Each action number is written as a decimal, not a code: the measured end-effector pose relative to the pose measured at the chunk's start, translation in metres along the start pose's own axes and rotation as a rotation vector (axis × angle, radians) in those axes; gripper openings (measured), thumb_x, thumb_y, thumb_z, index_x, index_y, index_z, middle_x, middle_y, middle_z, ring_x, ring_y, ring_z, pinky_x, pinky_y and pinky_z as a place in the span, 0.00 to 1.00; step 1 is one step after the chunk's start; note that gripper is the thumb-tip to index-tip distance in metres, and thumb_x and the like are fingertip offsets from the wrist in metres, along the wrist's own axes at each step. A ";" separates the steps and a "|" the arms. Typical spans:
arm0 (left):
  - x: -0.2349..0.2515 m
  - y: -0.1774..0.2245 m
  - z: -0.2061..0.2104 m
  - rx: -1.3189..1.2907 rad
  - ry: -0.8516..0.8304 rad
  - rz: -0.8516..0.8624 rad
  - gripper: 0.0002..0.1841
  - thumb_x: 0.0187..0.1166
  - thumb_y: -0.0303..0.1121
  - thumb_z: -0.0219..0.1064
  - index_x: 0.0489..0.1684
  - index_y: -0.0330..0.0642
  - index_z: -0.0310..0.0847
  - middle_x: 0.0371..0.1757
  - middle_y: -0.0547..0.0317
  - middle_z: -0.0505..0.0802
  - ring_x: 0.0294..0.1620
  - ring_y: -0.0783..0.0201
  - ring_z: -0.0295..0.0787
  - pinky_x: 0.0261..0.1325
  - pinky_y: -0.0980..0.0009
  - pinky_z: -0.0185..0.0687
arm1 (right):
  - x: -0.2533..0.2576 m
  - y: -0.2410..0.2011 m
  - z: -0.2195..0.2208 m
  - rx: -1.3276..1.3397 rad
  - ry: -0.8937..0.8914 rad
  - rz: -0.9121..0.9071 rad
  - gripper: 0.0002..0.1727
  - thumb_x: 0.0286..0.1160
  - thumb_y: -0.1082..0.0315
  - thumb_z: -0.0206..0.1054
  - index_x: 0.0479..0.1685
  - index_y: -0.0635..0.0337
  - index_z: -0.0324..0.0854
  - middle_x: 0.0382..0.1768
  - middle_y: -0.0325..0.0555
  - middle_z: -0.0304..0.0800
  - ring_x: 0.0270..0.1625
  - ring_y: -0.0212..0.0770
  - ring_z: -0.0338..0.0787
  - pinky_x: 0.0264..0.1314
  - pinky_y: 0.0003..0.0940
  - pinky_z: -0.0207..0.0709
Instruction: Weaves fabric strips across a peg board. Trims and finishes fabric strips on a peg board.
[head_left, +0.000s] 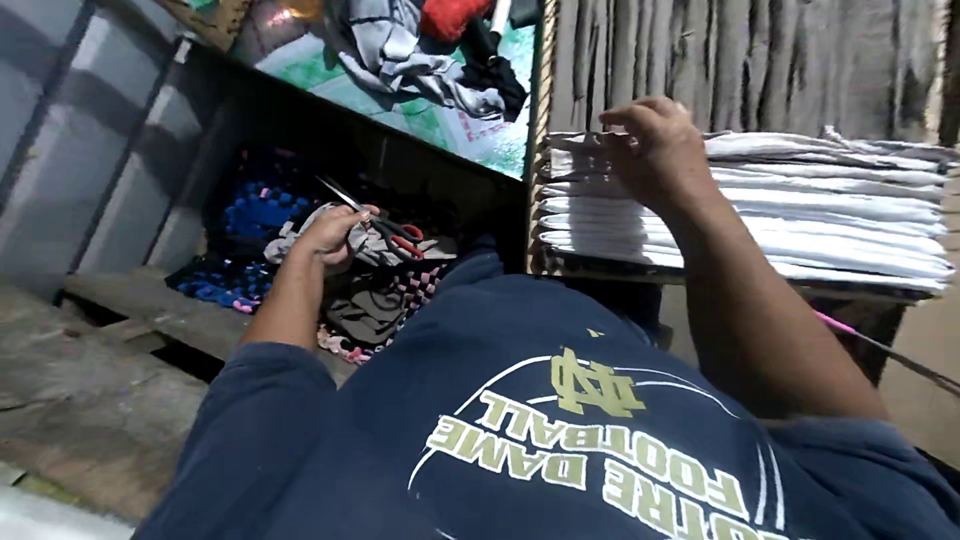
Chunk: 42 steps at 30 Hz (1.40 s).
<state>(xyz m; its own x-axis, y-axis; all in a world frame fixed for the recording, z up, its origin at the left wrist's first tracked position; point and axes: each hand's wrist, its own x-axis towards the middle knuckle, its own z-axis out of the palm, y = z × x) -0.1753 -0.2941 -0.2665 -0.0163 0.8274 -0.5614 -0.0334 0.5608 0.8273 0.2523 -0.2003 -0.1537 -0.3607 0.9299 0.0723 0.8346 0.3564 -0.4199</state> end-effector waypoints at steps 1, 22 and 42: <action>-0.001 0.001 -0.004 -0.024 -0.014 0.020 0.12 0.90 0.30 0.51 0.59 0.40 0.79 0.38 0.66 0.87 0.35 0.75 0.84 0.42 0.76 0.84 | 0.002 0.000 0.001 -0.008 -0.004 -0.001 0.19 0.86 0.65 0.61 0.68 0.66 0.83 0.69 0.69 0.82 0.73 0.71 0.79 0.75 0.66 0.68; 0.087 0.131 0.113 -0.374 -0.006 0.404 0.10 0.93 0.31 0.51 0.56 0.44 0.79 0.32 0.68 0.84 0.26 0.75 0.80 0.32 0.81 0.80 | 0.047 0.016 0.011 0.197 -0.036 0.113 0.15 0.84 0.68 0.61 0.57 0.70 0.84 0.57 0.65 0.86 0.62 0.60 0.86 0.70 0.57 0.74; 0.083 0.135 0.109 0.378 0.228 0.203 0.17 0.84 0.35 0.64 0.66 0.36 0.78 0.50 0.55 0.87 0.43 0.70 0.83 0.52 0.67 0.83 | 0.061 0.022 0.037 0.159 0.013 0.071 0.15 0.83 0.66 0.61 0.55 0.68 0.85 0.57 0.62 0.89 0.64 0.61 0.87 0.69 0.63 0.74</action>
<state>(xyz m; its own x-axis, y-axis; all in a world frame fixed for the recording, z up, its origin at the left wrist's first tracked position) -0.0722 -0.1458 -0.1992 -0.2054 0.9166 -0.3429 0.3576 0.3965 0.8455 0.2338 -0.1393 -0.1922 -0.2967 0.9537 0.0487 0.7809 0.2717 -0.5625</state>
